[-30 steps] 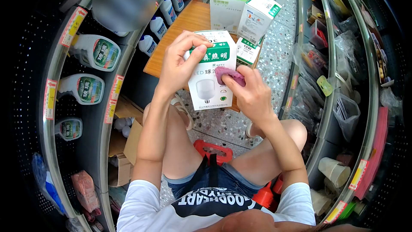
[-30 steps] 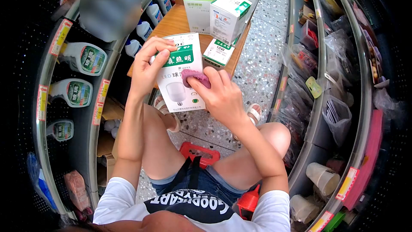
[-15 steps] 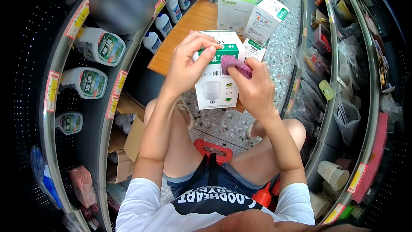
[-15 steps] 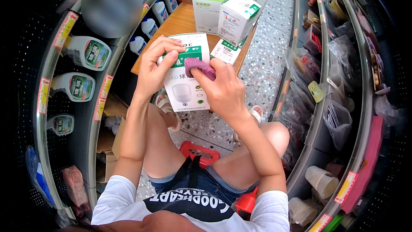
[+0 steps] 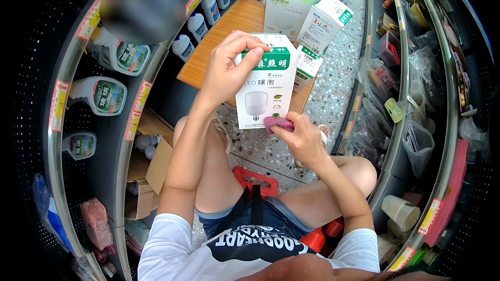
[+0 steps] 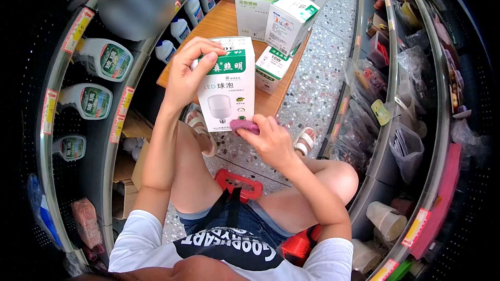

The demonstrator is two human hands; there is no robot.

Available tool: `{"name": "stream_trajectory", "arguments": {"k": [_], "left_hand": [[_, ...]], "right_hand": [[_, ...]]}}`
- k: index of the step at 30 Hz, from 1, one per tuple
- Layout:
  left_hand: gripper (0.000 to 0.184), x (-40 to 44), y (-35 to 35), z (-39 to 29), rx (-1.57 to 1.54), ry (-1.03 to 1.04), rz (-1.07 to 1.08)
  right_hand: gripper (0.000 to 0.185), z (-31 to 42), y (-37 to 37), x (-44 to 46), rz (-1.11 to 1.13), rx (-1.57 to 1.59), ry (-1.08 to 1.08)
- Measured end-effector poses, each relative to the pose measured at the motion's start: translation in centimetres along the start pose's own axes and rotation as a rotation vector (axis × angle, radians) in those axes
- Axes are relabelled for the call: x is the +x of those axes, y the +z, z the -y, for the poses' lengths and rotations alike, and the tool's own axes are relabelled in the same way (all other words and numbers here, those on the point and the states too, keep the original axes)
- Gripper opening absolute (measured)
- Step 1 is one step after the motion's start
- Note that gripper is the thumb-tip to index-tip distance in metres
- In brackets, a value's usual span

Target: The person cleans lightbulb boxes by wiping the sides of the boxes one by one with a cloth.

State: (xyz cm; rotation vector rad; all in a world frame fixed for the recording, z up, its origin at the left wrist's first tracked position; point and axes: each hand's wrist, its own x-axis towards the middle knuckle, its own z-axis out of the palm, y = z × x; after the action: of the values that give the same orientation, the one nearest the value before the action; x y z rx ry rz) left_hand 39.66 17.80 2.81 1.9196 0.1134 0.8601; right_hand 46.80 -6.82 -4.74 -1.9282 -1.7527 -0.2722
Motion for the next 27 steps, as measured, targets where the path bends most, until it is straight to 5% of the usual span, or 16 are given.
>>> {"name": "stream_trajectory", "arguments": {"k": [9,27], "left_hand": [[0.019,0.1,-0.1,0.0,0.03,-0.006,0.01],[0.016,-0.5,0.3,-0.4,0.031,-0.005,-0.049]], "right_hand": [[0.031,-0.1,0.0,-2.2,0.093,0.069,0.015],[0.035,-0.6,-0.7,1.9,-0.083,-0.119,-0.049]]}}
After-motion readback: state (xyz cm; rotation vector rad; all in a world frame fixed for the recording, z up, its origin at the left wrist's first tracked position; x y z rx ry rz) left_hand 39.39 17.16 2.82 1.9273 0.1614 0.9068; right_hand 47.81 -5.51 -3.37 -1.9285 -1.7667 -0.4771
